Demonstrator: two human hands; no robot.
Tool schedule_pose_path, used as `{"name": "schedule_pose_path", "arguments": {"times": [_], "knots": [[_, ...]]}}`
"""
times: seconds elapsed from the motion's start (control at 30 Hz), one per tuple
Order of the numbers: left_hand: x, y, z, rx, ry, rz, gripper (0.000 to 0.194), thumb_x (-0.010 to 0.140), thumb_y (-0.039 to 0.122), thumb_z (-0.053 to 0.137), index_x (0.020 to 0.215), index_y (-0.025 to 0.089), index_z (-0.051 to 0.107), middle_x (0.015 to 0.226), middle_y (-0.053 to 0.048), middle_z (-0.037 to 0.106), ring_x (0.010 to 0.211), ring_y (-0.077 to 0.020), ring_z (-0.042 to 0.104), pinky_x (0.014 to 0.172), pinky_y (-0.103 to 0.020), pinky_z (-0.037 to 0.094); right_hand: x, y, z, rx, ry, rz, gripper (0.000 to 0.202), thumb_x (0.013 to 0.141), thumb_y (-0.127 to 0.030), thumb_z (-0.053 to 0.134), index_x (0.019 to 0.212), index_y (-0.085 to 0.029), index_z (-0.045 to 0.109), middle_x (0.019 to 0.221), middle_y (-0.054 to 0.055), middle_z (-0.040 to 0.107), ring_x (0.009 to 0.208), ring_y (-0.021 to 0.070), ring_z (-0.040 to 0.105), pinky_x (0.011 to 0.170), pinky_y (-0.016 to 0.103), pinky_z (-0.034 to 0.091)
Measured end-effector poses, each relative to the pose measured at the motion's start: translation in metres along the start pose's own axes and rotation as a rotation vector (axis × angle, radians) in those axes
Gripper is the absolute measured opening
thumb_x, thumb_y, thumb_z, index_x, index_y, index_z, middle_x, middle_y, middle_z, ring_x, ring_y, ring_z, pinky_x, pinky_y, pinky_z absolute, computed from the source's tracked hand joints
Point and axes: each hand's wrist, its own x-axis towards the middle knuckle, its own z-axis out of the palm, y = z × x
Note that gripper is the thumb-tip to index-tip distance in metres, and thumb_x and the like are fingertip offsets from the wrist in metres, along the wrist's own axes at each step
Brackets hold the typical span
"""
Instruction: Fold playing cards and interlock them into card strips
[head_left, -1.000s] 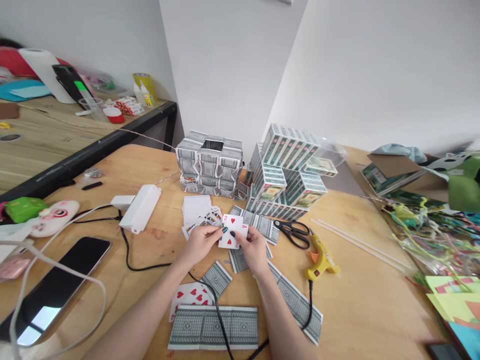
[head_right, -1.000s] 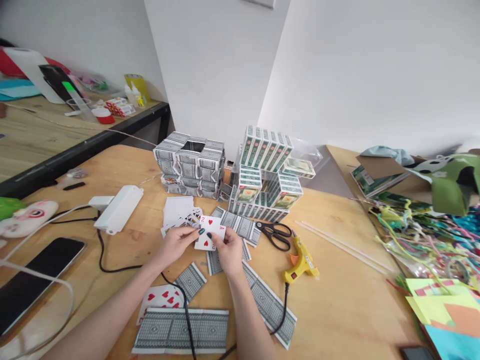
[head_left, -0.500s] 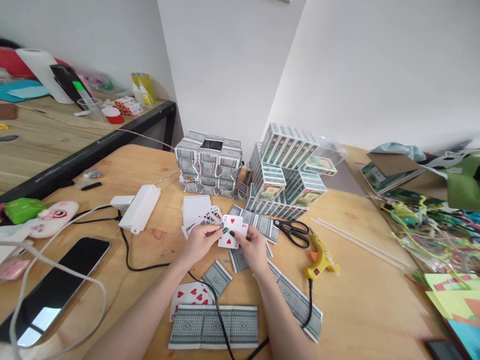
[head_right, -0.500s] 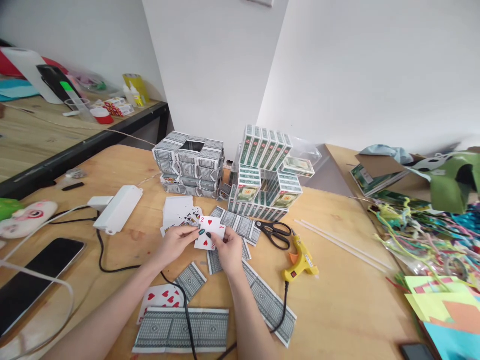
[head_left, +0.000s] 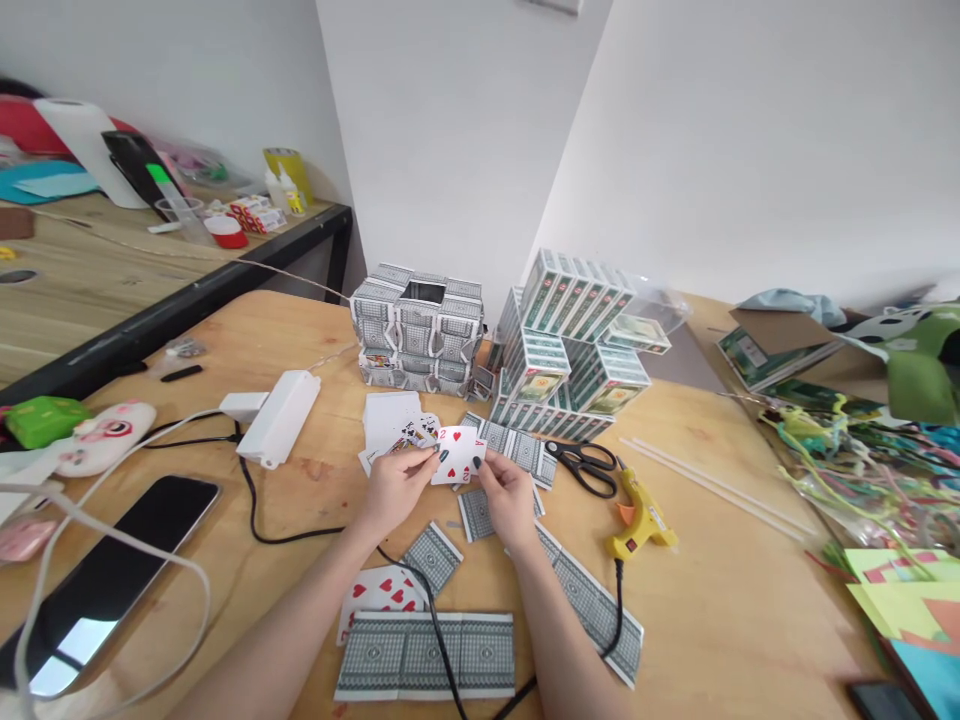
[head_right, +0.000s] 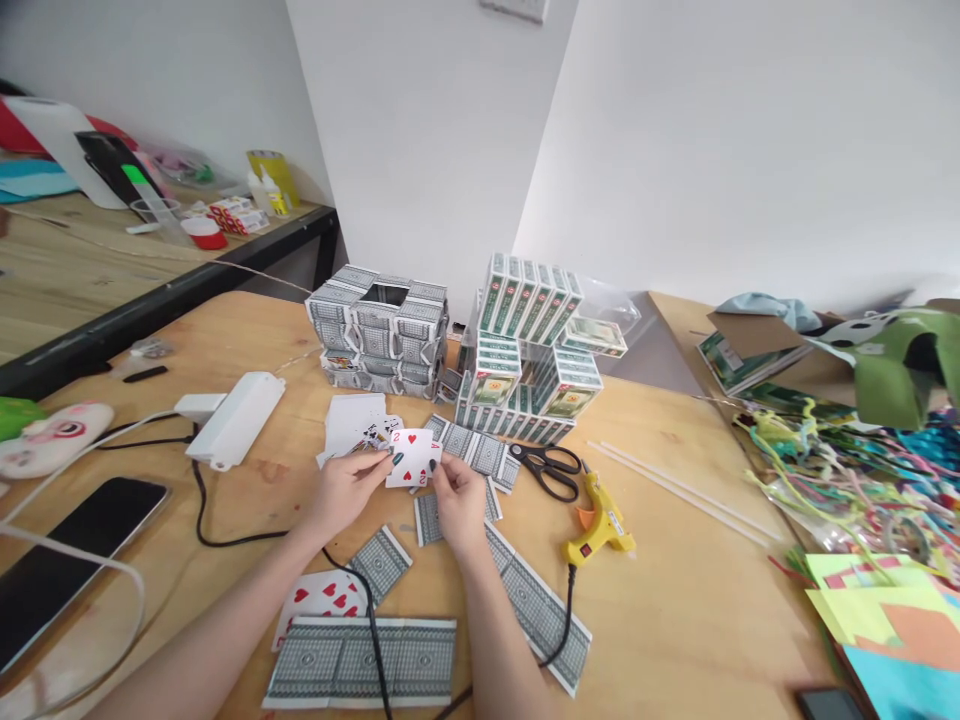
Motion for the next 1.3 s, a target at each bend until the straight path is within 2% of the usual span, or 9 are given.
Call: {"name": "schedule_pose_path", "arguments": {"times": [0.17,0.4,0.6,0.7,0.83,0.93,1.0,1.07,1.3], "knots": [[-0.001,-0.003,0.000,-0.037,-0.047,0.096,0.027,0.078,0.032,0.051,0.060,0.015,0.062,0.054,0.000,0.054,0.051,-0.0107,0.047,0.048,-0.021,0.038,-0.002,0.003,-0.001,-0.233,0.095,-0.101,0.028,0.079,-0.032,0.050,0.093,-0.017,0.068,0.084,0.006,0.071,0.073,0.0207,0.065,0.066,0.031,0.051],[-0.005,0.003,0.005,0.054,-0.107,0.202,0.032,0.081,0.025,0.047,0.051,0.015,0.050,0.050,0.003,0.043,0.050,-0.0078,0.042,0.048,-0.018,0.035,-0.008,0.009,0.003,-0.605,0.262,-0.267,0.029,0.082,-0.026,0.044,0.096,-0.016,0.067,0.079,0.006,0.071,0.064,0.0170,0.064,0.061,0.026,0.049],[-0.012,0.006,0.011,0.169,-0.087,0.321,0.028,0.084,0.021,0.044,0.060,0.015,0.055,0.057,0.000,0.051,0.056,-0.0085,0.048,0.054,-0.019,0.038,-0.011,0.010,0.007,-0.729,0.364,-0.380,0.027,0.084,-0.025,0.043,0.094,-0.014,0.066,0.077,0.008,0.071,0.065,0.0168,0.065,0.059,0.024,0.048],[-0.015,0.006,0.013,0.225,-0.054,0.400,0.024,0.084,0.019,0.044,0.066,0.015,0.059,0.059,0.000,0.054,0.056,-0.0085,0.049,0.055,-0.019,0.039,-0.011,0.008,0.006,-0.752,0.400,-0.412,0.026,0.084,-0.027,0.044,0.084,-0.014,0.067,0.068,0.006,0.069,0.058,0.0148,0.064,0.055,0.022,0.046],[-0.016,0.005,0.014,0.282,0.013,0.493,0.020,0.083,0.018,0.045,0.075,0.017,0.063,0.061,-0.001,0.058,0.056,-0.0085,0.052,0.055,-0.019,0.041,-0.010,0.003,0.005,-0.709,0.432,-0.384,0.029,0.083,-0.031,0.047,0.069,-0.015,0.066,0.059,0.003,0.066,0.051,0.0126,0.060,0.052,0.021,0.045],[-0.016,0.004,0.014,0.290,0.052,0.512,0.019,0.083,0.018,0.045,0.078,0.017,0.064,0.061,-0.001,0.058,0.056,-0.0087,0.053,0.055,-0.019,0.043,-0.009,0.003,0.004,-0.604,0.409,-0.342,0.026,0.082,-0.032,0.048,0.083,-0.015,0.067,0.073,0.006,0.070,0.060,0.0145,0.063,0.059,0.023,0.049],[-0.016,0.003,0.013,0.293,0.077,0.510,0.020,0.083,0.019,0.045,0.080,0.017,0.065,0.061,-0.002,0.059,0.057,-0.0092,0.055,0.056,-0.019,0.044,-0.008,0.005,0.004,-0.524,0.363,-0.298,0.029,0.081,-0.031,0.048,0.099,-0.015,0.064,0.086,0.008,0.070,0.066,0.0154,0.065,0.062,0.024,0.051],[-0.016,0.002,0.013,0.309,0.094,0.506,0.020,0.083,0.020,0.045,0.082,0.017,0.065,0.063,-0.002,0.060,0.059,-0.0099,0.057,0.058,-0.019,0.046,-0.007,0.008,0.004,-0.463,0.322,-0.263,0.032,0.080,-0.030,0.049,0.105,-0.015,0.061,0.091,0.008,0.070,0.069,0.0160,0.066,0.064,0.025,0.052],[-0.018,-0.001,0.014,0.379,0.050,0.528,0.019,0.083,0.016,0.046,0.092,0.017,0.063,0.069,-0.003,0.063,0.064,-0.0111,0.058,0.061,-0.022,0.047,-0.007,0.014,0.001,-0.487,0.322,-0.262,0.020,0.080,-0.030,0.049,0.086,-0.017,0.063,0.078,0.006,0.070,0.068,0.0172,0.066,0.065,0.028,0.051]]}}
